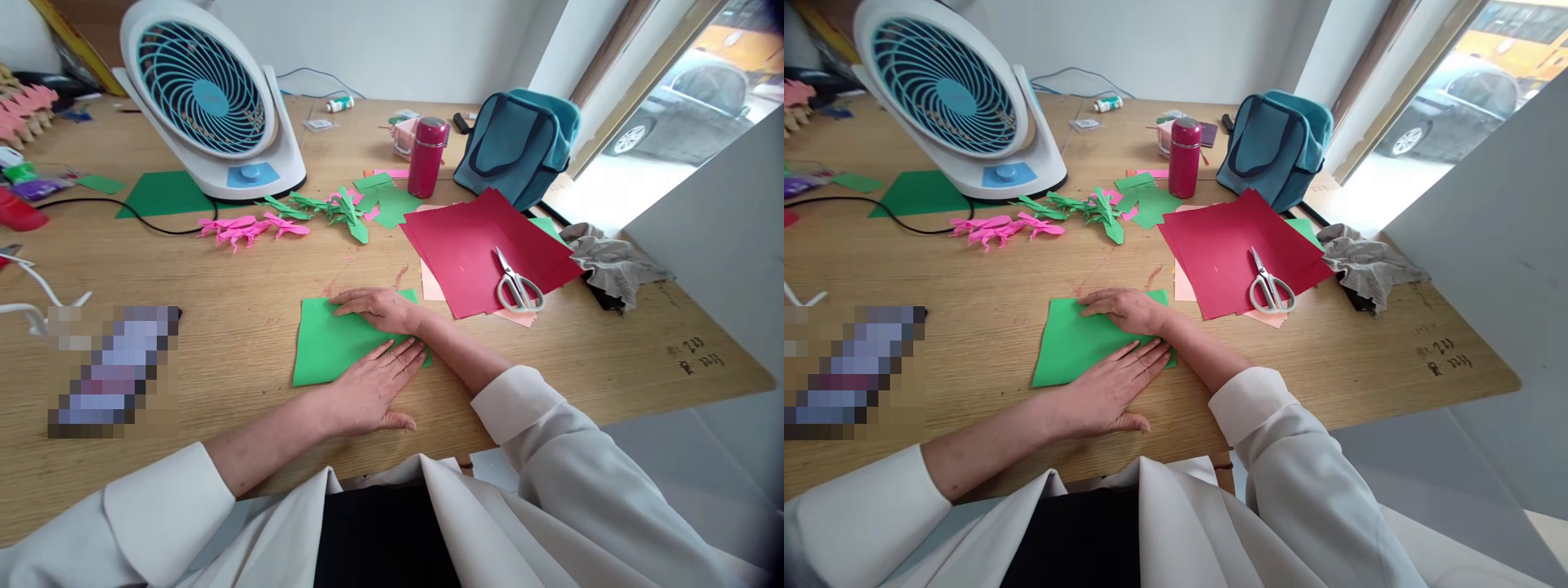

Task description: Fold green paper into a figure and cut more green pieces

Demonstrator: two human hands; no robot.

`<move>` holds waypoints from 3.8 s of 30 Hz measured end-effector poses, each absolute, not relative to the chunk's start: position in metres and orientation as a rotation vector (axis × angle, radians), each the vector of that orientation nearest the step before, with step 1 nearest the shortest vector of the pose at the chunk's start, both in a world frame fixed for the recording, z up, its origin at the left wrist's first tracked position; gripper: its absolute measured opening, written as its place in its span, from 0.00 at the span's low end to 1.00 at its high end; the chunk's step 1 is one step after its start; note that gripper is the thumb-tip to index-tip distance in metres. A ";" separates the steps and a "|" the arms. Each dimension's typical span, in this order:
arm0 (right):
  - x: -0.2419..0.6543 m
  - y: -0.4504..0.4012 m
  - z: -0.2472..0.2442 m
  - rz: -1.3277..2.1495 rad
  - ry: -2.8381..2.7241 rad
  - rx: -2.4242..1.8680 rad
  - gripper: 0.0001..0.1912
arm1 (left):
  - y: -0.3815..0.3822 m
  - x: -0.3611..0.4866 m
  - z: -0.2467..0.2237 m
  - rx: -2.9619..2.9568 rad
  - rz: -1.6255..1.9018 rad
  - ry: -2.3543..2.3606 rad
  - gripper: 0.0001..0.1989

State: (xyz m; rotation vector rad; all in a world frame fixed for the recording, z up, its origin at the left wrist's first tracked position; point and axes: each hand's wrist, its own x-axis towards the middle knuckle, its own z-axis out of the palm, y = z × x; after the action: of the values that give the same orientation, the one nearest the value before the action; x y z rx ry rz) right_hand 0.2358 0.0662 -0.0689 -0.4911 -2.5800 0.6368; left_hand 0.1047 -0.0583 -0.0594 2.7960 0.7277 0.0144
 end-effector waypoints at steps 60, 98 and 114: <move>0.311 0.030 -0.043 0.818 -1.493 -1.217 0.14 | 0.042 0.037 -0.021 2.339 -0.018 1.711 0.35; 0.318 0.035 -0.044 1.078 -1.190 -1.183 0.25 | 0.033 0.046 0.001 1.767 0.790 1.407 0.16; 0.300 0.018 -0.040 1.613 -0.878 -1.092 0.19 | 0.018 0.067 -0.003 1.119 0.788 0.982 0.25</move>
State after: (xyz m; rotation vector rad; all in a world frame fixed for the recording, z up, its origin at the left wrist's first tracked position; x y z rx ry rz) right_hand 0.3003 0.0182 -0.0401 -1.0919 -0.8784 1.6134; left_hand 0.0666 0.0175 -0.0025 1.1191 0.9819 0.7883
